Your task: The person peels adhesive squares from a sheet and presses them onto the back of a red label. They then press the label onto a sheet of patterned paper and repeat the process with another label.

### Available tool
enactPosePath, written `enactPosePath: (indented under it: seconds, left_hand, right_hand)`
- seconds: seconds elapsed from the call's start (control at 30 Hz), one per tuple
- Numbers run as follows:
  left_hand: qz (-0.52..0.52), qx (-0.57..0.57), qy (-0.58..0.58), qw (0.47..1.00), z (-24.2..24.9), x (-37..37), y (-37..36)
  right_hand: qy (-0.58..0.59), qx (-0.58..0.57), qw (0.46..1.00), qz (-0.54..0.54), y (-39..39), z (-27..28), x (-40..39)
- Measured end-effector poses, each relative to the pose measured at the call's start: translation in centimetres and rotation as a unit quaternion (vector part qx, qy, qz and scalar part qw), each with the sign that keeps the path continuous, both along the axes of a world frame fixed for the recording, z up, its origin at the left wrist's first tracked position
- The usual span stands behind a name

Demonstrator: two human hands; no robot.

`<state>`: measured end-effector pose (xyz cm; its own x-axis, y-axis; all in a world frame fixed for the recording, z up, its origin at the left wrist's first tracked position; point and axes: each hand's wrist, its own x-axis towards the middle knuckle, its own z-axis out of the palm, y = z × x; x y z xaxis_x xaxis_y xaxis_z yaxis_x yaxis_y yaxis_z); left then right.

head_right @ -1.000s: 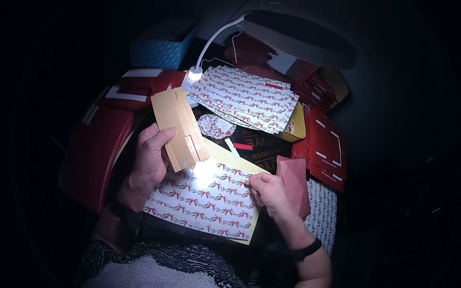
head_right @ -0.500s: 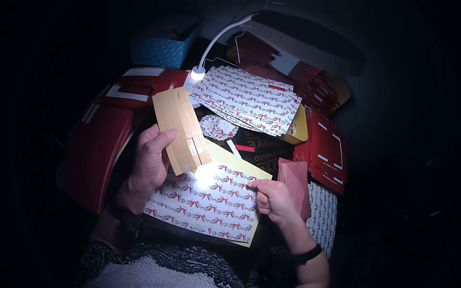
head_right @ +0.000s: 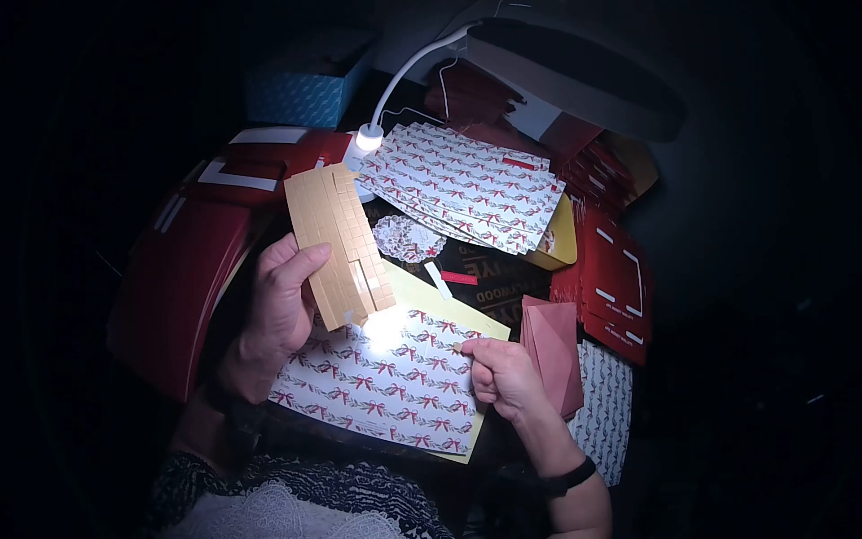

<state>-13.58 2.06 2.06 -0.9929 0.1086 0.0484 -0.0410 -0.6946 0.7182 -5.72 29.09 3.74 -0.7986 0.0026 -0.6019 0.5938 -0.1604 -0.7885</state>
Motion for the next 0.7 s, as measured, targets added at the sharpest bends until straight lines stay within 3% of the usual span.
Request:
enactPosePath:
  seconds: [0.47,0.7]
  left_hand:
    - [-0.006,0.001,0.006,1.000,0.3,0.2,-0.1]
    - [-0.019,-0.004,0.012,1.000,0.2,0.1,-0.2]
  right_hand:
    - [0.017,0.130,0.991,0.003,-1.0,-0.4,-0.5]
    - [0.095,0.311,0.945,0.046,-1.7,-1.8,-1.1]
